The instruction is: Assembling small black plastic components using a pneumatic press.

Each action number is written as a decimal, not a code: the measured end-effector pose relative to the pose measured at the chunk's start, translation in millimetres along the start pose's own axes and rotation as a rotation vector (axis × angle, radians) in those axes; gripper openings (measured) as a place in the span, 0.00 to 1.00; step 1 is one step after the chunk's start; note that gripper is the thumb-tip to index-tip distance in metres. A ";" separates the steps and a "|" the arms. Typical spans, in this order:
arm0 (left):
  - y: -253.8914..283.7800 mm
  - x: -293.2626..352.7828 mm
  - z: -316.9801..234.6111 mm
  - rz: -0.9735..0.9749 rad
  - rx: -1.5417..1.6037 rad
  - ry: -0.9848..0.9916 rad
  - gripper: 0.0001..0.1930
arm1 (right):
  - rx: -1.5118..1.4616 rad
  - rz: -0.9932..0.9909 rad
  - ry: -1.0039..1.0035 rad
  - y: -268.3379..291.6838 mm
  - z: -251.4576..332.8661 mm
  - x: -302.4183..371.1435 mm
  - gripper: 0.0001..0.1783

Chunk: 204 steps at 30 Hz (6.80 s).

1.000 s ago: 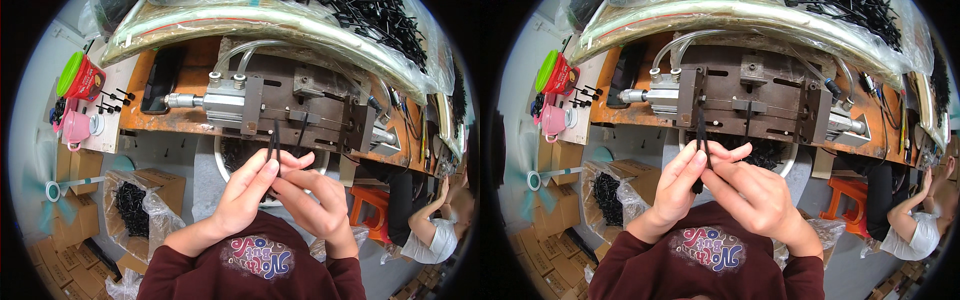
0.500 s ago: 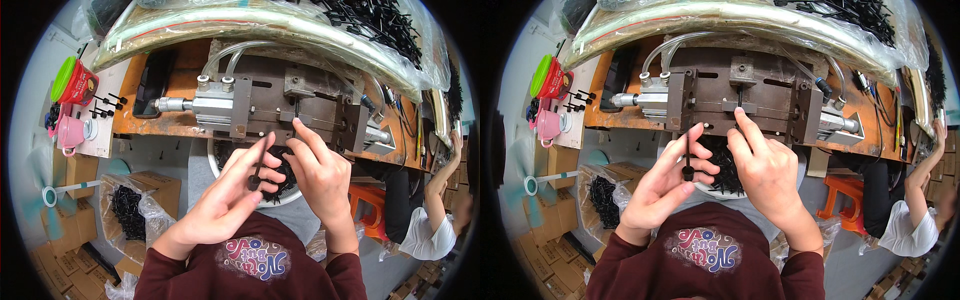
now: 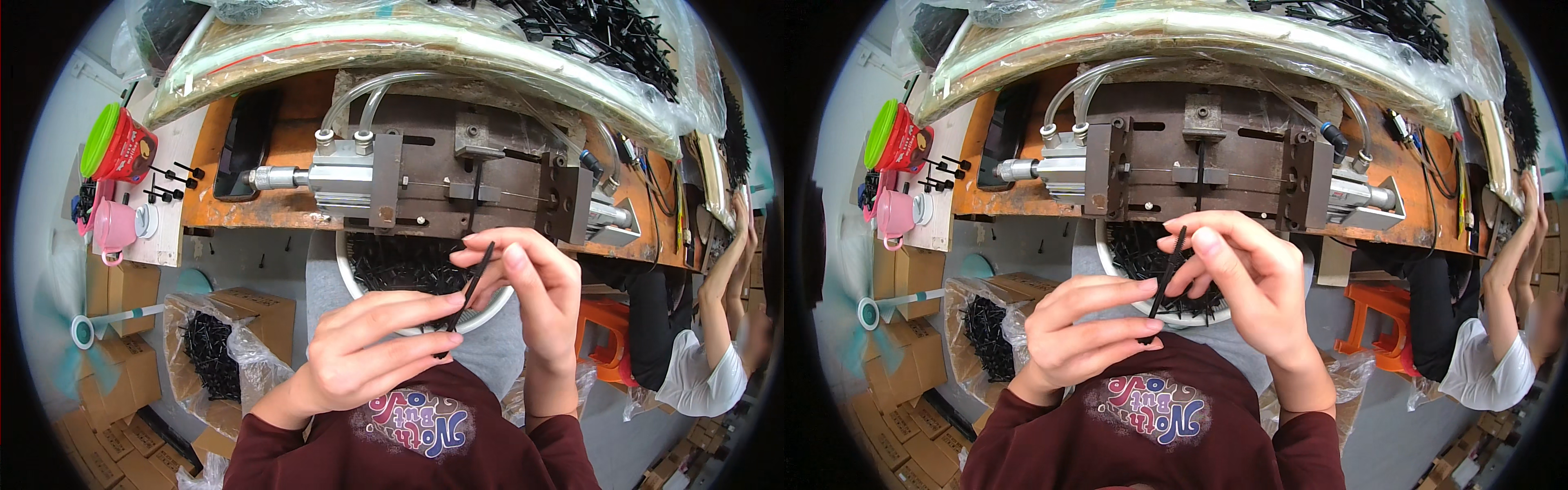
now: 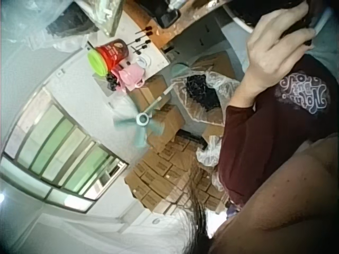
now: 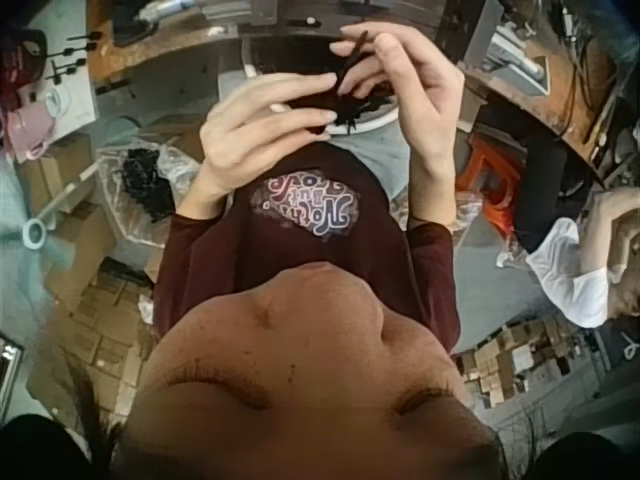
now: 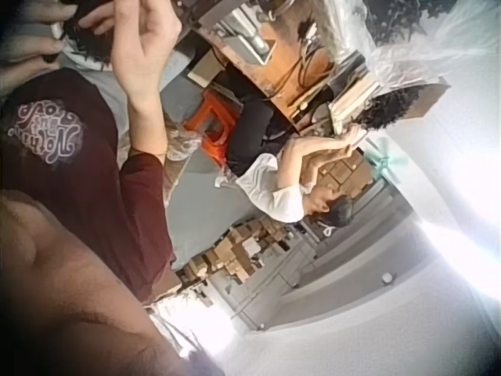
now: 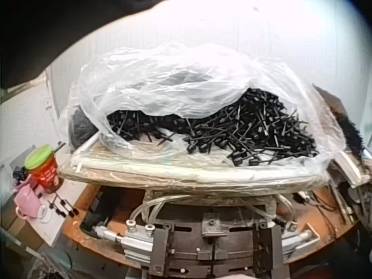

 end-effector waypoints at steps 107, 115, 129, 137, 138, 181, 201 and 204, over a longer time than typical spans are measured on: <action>-27.3 3.8 10.1 0.006 0.147 -0.093 0.15 | -0.160 -0.126 0.204 10.3 -14.5 13.3 0.08; -36.3 -4.5 10.5 -0.019 -0.045 -0.087 0.17 | -0.060 -0.185 0.159 18.0 -16.9 4.8 0.18; -61.9 -43.0 26.1 -0.013 -0.590 -0.028 0.12 | 0.501 -0.291 0.383 33.8 -20.8 34.5 0.18; -61.4 -47.0 23.5 0.025 -0.619 -0.019 0.12 | 0.527 -0.161 0.406 27.6 1.2 28.9 0.16; -60.9 -46.9 22.8 0.026 -0.625 -0.028 0.12 | 0.525 -0.152 0.390 25.9 9.3 26.6 0.16; -67.3 35.0 27.5 0.346 0.312 0.147 0.36 | 1.525 0.212 0.456 29.1 144.7 -217.7 0.13; -43.0 30.9 26.6 -0.098 0.516 0.361 0.28 | -0.060 0.085 0.239 38.0 107.2 -115.7 0.13; -31.8 18.6 20.6 -0.214 0.520 0.421 0.34 | -0.101 0.221 -0.025 26.0 59.5 -55.8 0.13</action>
Point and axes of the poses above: each hand's wrist, its own x-axis away from the middle knuckle, its own y-axis out of the back of the hand, z = x × y, the point moved 3 cm from there along -x, towards the middle knuckle, and after that the axes turned 10 degrees about -x, right-handed, at the moved point
